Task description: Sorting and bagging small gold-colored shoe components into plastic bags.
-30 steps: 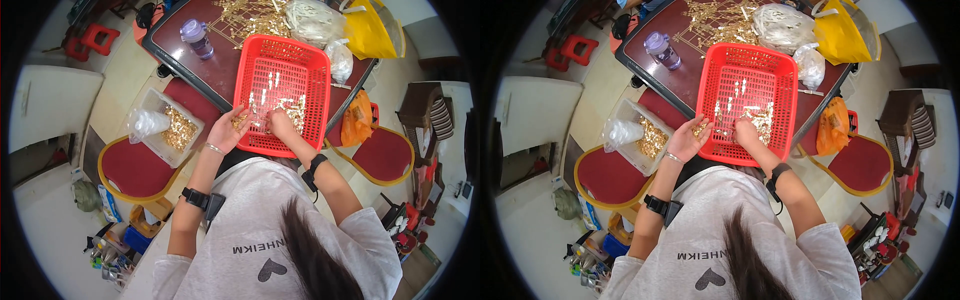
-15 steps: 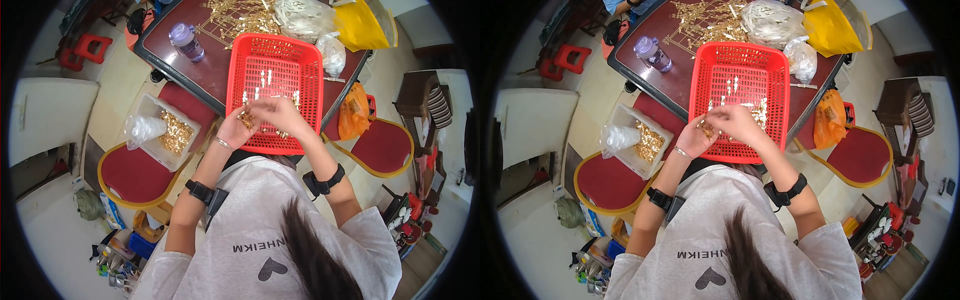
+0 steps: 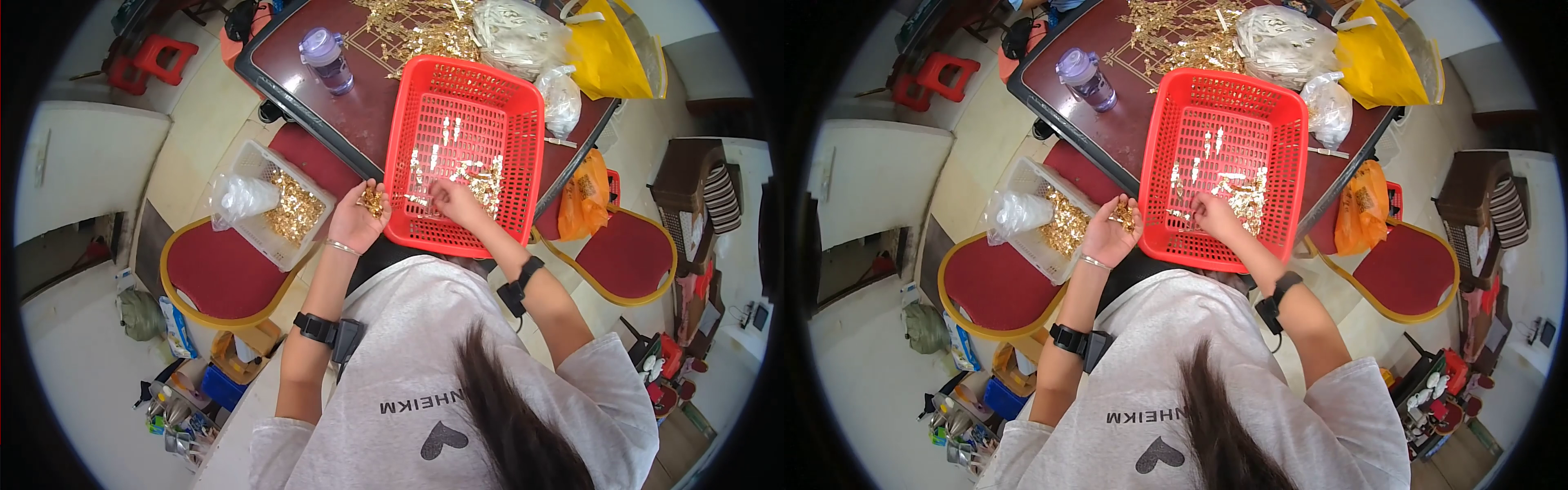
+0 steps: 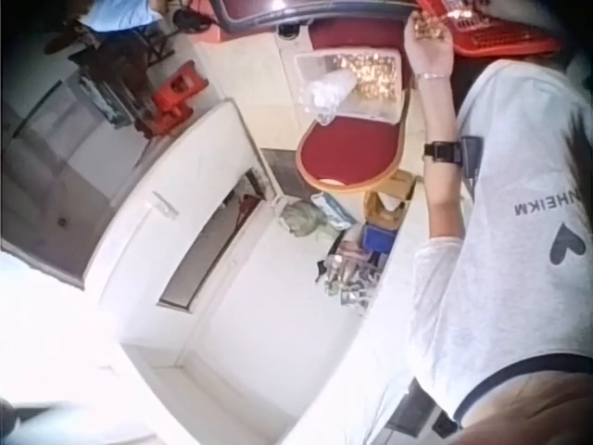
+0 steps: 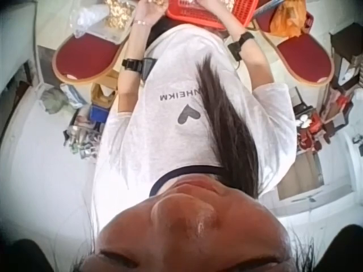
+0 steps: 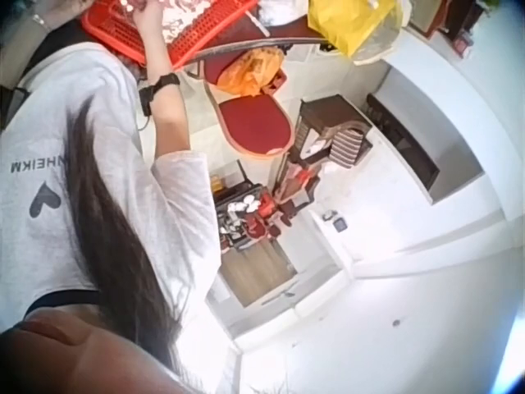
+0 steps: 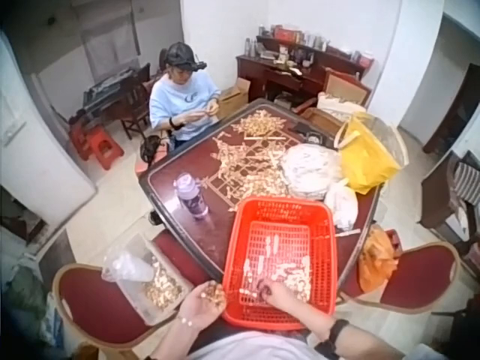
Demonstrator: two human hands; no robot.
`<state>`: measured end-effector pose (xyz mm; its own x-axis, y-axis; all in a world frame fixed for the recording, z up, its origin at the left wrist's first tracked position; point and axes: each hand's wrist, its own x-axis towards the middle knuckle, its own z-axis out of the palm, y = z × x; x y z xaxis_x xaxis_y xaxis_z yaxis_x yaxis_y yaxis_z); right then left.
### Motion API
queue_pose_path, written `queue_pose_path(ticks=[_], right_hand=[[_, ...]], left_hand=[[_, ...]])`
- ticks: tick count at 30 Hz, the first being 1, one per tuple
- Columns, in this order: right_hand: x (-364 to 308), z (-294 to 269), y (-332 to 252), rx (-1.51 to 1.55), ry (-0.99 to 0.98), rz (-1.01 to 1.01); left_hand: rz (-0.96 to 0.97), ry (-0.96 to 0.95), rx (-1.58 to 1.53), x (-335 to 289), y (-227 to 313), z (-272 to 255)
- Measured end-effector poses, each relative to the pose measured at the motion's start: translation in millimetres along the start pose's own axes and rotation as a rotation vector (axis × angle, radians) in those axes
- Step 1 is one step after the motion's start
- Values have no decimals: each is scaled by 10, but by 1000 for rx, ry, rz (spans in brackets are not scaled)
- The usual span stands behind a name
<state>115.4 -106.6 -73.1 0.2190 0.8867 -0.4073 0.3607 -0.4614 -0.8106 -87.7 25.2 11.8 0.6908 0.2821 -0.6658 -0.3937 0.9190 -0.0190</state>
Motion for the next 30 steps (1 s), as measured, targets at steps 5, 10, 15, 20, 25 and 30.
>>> queue_pose_path(ticks=[5, 10, 15, 20, 25, 30], right_hand=[[148, 276, -192, -528, 96, -163], [229, 230, -8, -571, 92, -237], [48, 6, -141, -433, -167, -191], [63, 186, 40, -614, -25, -306], [1, 162, 111, -532, 148, -150], [-153, -197, -252, 55, 208, 91]], left_hand=[[16, 28, 9, 6, -33, -9], [17, 43, 2, -6, -53, -31], [16, 41, -1, -4, -57, -63], [3, 13, 20, 17, -60, -35], [29, 1, 70, -14, -136, 71], [-21, -41, 104, 55, -220, 161]])
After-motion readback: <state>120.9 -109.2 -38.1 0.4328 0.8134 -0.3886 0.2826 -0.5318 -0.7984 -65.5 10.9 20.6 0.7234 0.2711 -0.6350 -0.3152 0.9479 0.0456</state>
